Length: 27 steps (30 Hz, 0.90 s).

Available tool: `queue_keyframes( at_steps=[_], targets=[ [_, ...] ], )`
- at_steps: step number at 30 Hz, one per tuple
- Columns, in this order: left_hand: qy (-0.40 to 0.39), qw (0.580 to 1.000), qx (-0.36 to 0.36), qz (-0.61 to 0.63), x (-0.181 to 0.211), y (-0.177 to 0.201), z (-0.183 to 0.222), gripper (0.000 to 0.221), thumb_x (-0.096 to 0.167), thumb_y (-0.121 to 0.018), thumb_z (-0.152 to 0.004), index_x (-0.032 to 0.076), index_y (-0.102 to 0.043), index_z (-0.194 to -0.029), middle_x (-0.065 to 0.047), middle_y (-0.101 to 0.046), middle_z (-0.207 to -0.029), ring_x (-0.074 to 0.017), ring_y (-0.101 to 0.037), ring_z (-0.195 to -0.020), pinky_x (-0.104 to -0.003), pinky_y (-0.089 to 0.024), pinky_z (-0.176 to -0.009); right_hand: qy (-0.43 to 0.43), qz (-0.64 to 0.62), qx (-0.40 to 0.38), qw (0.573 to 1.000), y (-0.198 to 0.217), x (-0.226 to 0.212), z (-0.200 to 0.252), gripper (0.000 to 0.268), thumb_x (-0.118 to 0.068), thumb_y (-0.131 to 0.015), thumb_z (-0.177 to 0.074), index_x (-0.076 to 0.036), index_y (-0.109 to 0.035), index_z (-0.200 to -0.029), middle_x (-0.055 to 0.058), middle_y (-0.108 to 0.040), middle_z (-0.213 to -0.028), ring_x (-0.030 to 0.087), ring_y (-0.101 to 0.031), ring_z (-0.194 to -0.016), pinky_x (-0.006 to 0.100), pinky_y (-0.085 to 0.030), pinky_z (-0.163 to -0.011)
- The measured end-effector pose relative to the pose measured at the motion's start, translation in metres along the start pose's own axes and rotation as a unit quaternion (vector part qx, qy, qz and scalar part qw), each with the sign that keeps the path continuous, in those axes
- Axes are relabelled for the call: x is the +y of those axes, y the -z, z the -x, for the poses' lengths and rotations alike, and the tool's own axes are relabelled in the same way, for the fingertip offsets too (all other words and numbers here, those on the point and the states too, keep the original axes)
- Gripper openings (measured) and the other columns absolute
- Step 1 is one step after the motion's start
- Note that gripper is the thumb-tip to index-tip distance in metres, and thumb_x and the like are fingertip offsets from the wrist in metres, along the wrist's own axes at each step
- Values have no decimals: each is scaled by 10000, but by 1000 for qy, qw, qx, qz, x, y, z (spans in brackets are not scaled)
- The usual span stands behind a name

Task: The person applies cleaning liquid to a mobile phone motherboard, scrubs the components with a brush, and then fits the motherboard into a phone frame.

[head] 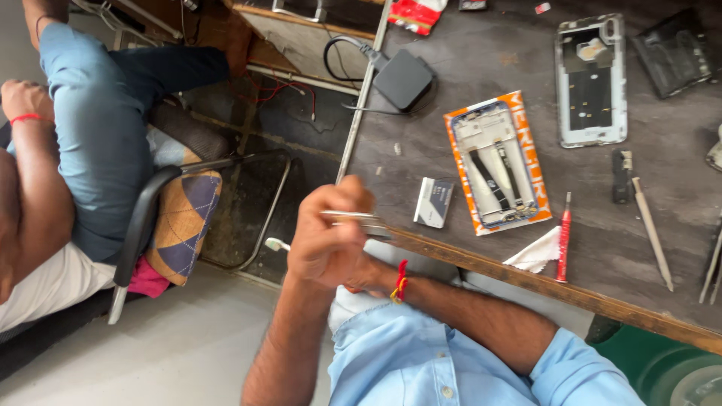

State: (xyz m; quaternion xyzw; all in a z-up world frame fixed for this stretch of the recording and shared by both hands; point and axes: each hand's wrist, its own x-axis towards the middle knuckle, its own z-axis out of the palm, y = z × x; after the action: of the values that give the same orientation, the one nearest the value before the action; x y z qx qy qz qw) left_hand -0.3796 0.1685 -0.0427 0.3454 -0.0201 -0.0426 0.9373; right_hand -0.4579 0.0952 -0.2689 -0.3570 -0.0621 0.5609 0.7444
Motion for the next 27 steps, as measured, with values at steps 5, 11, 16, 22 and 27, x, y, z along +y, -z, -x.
queue_keyframes(
  at_steps=[5,11,16,22,27],
  targets=[
    [-114,955,119,247,6,39,67,205,13,-706,-987,139,-627,-1128,-58,-575,-1255,-166,-525,-1169,-314,-467,-1053,-95,-41,42,994,-26,-68,18,400,-199,-600,-956,-132,-489,-1335,-27,-535,-658,18,-378,-427,197,-286,-360],
    [-190,935,197,224,46,73,128,186,221,-576,-1137,140,-554,-1302,-127,-584,-1451,-288,-530,-1414,-513,-386,-1272,-55,7,39,998,-52,-110,28,567,-220,-613,-985,0,-410,-1467,102,-676,-863,16,-431,-485,173,-357,-425],
    [-260,917,204,224,67,92,148,677,564,-437,-1145,-14,-483,-1494,-210,-576,-1408,-372,-494,-1442,-521,-345,-1283,-25,184,49,981,-73,-119,34,496,-131,-568,-997,14,-453,-1457,87,-674,-871,31,-470,-527,175,-371,-452],
    [-309,905,142,254,49,119,133,819,685,-331,-1189,-86,-510,-1400,-235,-594,-1373,-380,-527,-1426,-528,-353,-1297,101,407,57,906,-101,-138,62,434,-59,-606,-991,15,-546,-1415,53,-713,-882,31,-450,-557,214,-346,-495],
    [-298,895,129,304,26,115,108,857,701,-266,-1217,-96,-501,-1424,-240,-601,-1347,-352,-565,-1327,-519,-365,-1280,258,647,23,717,-120,-157,54,394,29,-692,-954,-8,-647,-1344,88,-657,-802,144,-565,-554,345,-440,-506]
  ],
)
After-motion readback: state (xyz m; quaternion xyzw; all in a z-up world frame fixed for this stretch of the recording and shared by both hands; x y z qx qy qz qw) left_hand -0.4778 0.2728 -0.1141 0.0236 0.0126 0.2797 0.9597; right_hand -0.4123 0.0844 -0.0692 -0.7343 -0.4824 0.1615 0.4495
